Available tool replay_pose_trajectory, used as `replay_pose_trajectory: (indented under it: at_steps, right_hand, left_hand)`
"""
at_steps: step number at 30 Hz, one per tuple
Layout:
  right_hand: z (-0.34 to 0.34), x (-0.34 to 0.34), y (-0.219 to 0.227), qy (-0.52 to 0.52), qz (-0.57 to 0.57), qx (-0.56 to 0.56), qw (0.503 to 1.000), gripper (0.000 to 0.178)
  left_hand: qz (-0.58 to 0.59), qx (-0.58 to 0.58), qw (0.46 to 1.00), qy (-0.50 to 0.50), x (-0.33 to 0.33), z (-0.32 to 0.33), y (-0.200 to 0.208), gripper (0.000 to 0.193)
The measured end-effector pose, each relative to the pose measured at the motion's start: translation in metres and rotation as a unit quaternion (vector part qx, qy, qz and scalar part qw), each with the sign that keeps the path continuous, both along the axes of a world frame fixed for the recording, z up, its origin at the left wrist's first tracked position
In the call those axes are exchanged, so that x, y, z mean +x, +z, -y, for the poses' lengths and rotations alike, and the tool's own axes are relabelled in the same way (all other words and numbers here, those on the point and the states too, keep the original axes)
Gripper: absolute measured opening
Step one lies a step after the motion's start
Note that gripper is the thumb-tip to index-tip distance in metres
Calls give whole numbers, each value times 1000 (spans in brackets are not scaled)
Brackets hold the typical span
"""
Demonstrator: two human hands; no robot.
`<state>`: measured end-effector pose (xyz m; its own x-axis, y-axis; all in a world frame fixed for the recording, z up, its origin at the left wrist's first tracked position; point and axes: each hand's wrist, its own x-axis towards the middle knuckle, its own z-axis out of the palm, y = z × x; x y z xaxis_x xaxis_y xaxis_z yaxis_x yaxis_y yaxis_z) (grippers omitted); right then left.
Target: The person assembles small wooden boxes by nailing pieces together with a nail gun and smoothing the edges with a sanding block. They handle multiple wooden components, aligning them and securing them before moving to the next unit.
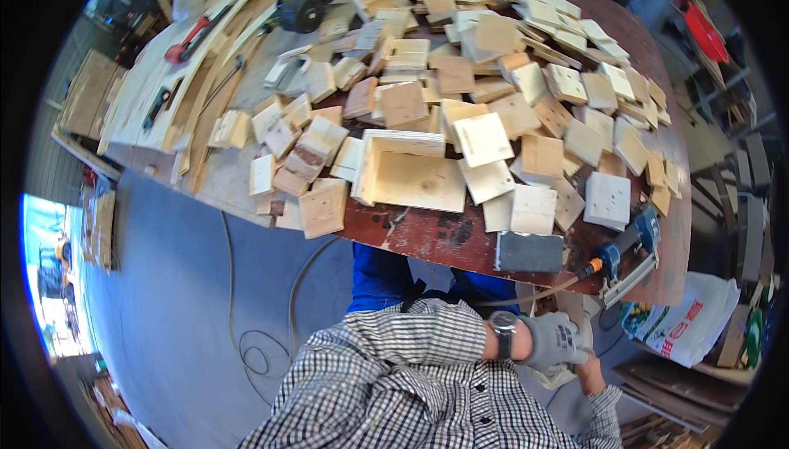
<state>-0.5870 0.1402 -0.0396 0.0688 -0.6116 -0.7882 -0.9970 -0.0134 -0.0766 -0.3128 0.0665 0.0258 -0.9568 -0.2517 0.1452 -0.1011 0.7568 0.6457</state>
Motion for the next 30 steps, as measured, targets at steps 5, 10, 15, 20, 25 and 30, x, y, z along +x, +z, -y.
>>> replay_pose_trajectory:
  at_steps: [5,10,15,20,25,30]
  right_hand:
    - [5,50,-8,120,104,16,987,43]
    - [-53,29,-30,180,-15,-128,975,71]
    - [-66,-30,-26,46,-117,46,991,67]
    - [-45,-46,-31,-2,-151,130,980,64]
    - [4,46,14,-33,-80,55,995,49]
    - [32,112,103,14,157,50,986,39]
  left_hand:
    - [-123,32,970,207,151,20,40,39]
    - [-3,-200,787,584,291,-23,19,42]
    - [95,-133,626,762,373,-85,-31,64]
    - [127,-135,615,767,377,-69,-50,95]
    - [170,-76,611,770,358,-29,-47,103]
    - [217,-37,576,788,359,-15,-53,101]
